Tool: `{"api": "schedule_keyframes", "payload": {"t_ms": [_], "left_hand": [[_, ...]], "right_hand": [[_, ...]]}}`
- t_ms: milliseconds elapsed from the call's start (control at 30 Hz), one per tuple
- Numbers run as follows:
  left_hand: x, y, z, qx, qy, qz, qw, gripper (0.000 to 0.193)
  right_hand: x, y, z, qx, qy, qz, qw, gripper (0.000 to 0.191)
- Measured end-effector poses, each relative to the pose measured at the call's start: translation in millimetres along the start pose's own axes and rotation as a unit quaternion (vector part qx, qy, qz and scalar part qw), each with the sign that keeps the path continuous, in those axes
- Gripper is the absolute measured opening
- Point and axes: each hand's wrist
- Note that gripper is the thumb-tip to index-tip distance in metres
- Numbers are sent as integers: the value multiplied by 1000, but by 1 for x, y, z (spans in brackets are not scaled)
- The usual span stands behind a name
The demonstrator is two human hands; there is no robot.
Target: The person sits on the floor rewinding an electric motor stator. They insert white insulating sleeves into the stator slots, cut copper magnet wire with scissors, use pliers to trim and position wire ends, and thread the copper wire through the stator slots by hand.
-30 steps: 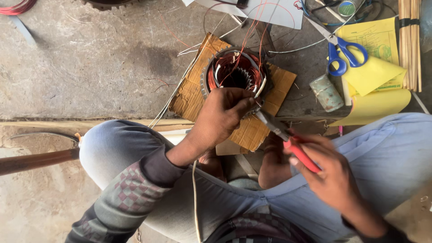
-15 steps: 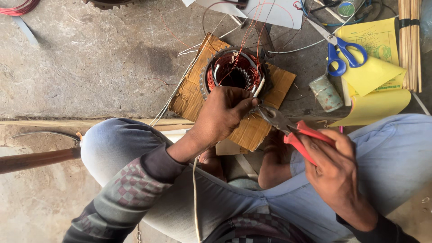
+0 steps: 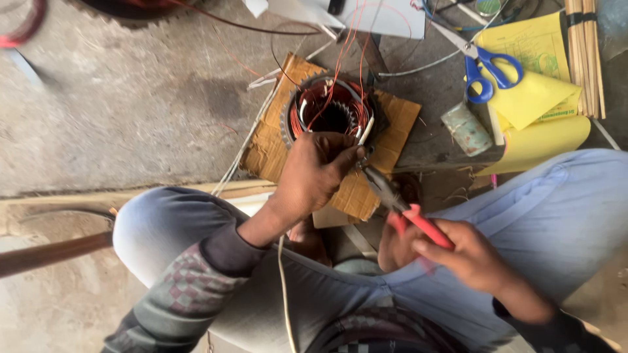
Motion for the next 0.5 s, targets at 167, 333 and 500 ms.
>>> {"api": "schedule_keyframes", "payload": {"t_ms": [167,333,500], "left_hand": [[-1,0,0,-15,-8,-23,1000,27],[-2,1,0,-12,-4,5,1000,25],[-2,0,-1,-1,7,-15,1000,25]], "right_hand": [[-12,4,11,195,205,515,809,40],[-24,2,2,218,209,555,775,40],[-24,2,-2,208,209,570,767,42]]}}
Point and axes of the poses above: each hand's wrist, its own z-axis away from the middle knuckle, its own y-axis out of the back of the hand, x = y × z, and after that the axes turned 6 degrees about -x, right-handed
